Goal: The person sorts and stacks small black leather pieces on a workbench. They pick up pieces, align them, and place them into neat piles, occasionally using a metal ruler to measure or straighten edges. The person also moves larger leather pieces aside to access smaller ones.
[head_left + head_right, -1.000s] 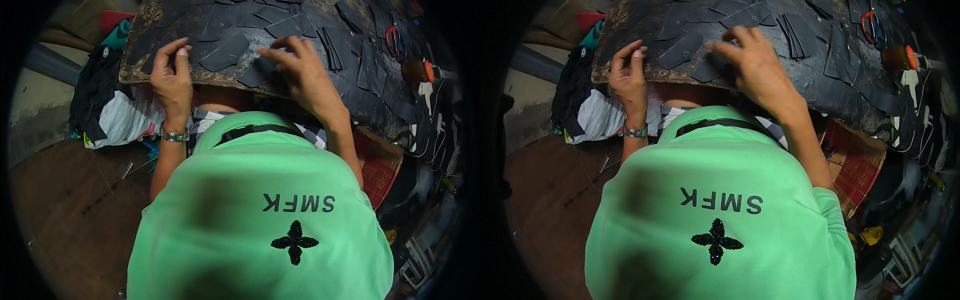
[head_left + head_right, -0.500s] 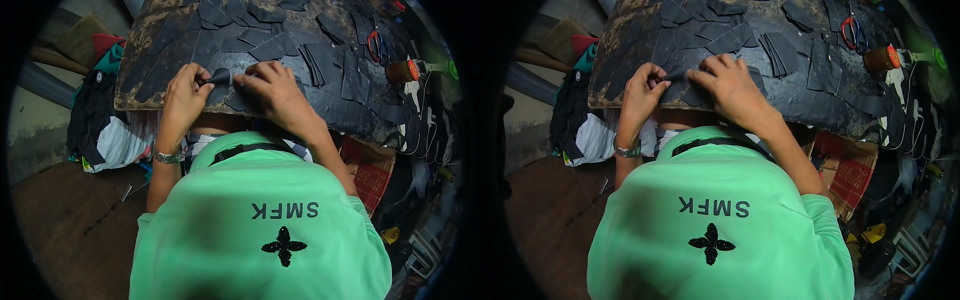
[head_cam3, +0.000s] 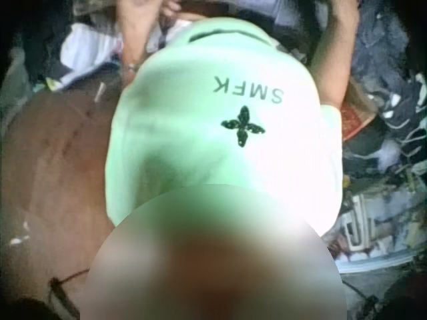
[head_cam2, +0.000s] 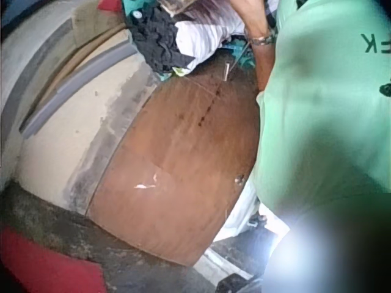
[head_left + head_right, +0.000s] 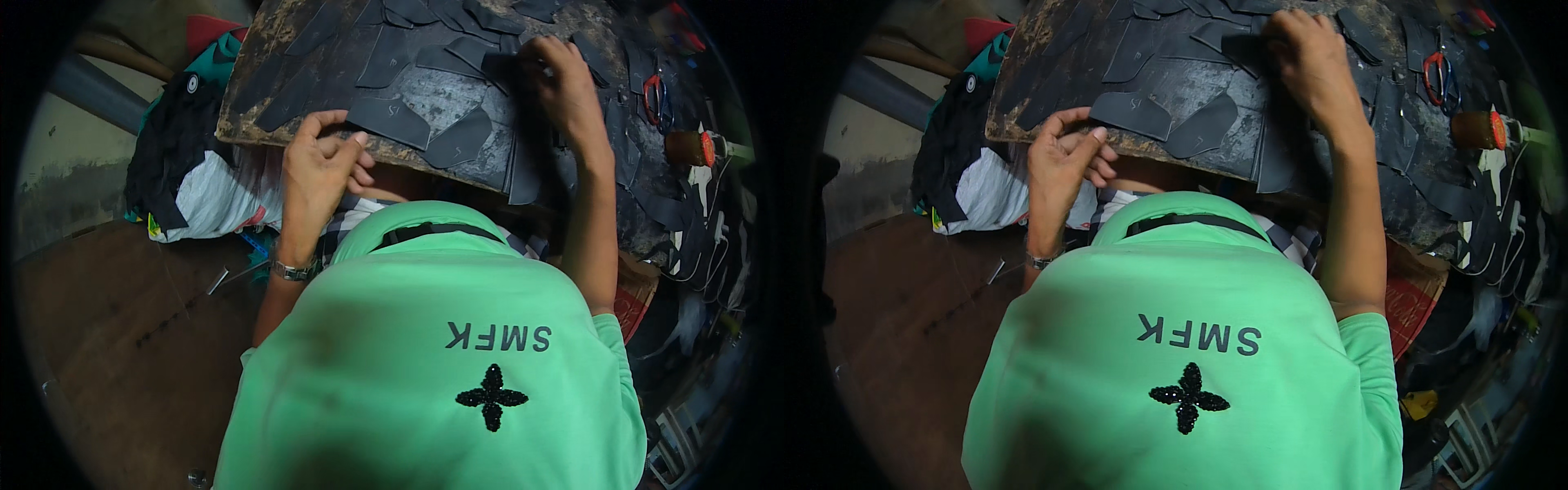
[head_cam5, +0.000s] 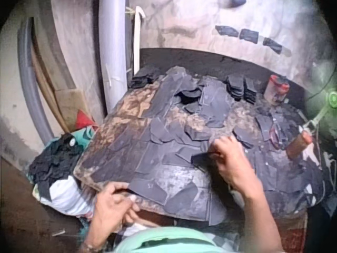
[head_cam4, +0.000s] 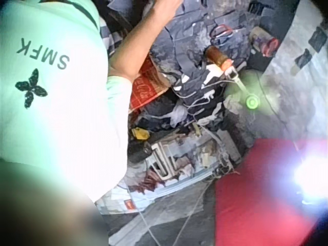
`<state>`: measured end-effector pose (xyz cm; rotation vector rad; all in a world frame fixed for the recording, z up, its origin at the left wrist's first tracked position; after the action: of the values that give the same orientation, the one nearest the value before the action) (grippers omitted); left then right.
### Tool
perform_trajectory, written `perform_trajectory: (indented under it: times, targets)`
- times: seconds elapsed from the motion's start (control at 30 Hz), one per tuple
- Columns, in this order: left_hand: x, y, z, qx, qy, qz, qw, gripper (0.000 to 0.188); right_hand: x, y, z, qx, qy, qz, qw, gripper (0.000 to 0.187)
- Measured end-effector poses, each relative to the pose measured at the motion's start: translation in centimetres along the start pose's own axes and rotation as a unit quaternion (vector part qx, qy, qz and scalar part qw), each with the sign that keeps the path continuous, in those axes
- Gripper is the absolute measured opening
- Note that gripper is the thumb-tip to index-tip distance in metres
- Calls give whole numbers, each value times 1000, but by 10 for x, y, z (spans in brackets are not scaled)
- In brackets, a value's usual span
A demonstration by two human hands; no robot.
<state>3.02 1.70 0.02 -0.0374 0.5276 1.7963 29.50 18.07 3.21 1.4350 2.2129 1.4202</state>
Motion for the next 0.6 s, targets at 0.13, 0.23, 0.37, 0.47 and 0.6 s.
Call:
perform_trajectory:
  times: [0.13,0.23,0.37,0.47,0.6]
  targets:
    - [2,17,-2,130,-104,134,977,20,-3,-3,-8,187,-96,25,977,18]
    - [5,16,-2,270,-184,188,926,28,-7,-19,-24,285,-103,7,953,17]
    - [6,-5,1,435,-273,195,836,36,-9,-27,-39,308,-140,31,940,17]
    - [11,-18,4,337,-249,158,894,29,-14,-24,-39,420,-227,78,875,18]
    - [25,-24,21,120,-266,94,952,26,-20,-13,-34,428,-204,112,873,20]
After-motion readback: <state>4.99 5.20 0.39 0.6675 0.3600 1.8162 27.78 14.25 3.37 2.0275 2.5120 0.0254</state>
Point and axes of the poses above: each hand's wrist, its own x-axis towards the middle knuckle, its own y-axis out of the back of the hand, z = x × y, the point moved 3 cm from there along x, towards the middle knuckle, and after that the axes turned 13 degrees about x, right-handed, at the moved point
